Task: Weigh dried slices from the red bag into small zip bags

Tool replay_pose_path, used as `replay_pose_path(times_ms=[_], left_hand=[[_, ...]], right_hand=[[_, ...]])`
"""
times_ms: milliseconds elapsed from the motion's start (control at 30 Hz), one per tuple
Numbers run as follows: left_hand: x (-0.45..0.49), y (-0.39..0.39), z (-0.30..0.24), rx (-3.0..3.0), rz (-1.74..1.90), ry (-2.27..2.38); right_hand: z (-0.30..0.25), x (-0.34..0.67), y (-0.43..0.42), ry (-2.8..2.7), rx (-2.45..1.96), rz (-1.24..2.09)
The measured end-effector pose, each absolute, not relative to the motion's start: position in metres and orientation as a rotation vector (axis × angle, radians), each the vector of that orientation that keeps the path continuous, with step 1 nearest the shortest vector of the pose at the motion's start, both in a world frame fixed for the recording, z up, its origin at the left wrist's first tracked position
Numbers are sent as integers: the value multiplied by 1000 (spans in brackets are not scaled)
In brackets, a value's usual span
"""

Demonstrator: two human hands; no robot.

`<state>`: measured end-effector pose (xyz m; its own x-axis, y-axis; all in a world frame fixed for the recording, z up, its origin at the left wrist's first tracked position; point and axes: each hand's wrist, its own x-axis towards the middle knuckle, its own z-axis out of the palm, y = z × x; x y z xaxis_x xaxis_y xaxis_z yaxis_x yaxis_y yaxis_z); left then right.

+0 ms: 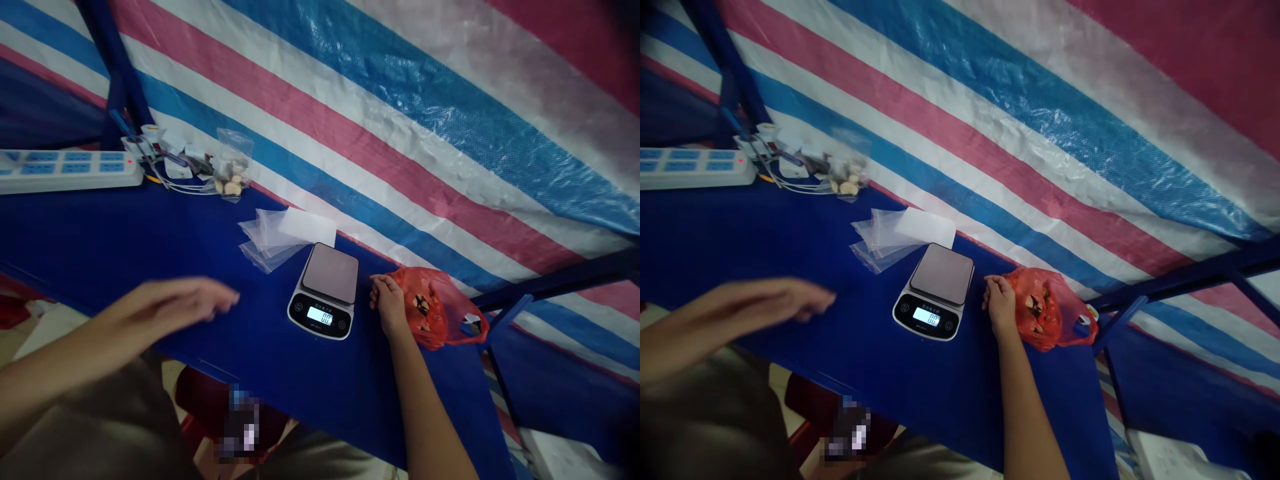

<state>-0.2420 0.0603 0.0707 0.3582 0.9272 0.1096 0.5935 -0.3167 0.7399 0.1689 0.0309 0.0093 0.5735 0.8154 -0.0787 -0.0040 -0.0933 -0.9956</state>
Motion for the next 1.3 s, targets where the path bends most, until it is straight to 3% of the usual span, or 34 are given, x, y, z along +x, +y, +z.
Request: replay_pose_path(times_ms=[167,333,600,800,1000,1300], left_hand=[[-165,175,65,2146,695,1759],[-135,216,53,2241,664,1798],[-117,184,111,2586,1475,1343],[-38,136,92,3088,1158,377],[-6,104,44,2996,1216,297],[-14,96,40,2887,1165,181]], right_hand=[[9,170,29,-724,-1507,804],[12,169,29,-711,-1504,816],[12,167,31,-713,-1522,794],[19,163,25,-774,-1379,600],[21,150,17,-1011,-1382,588],[23,139,19,-850,-1341,838]])
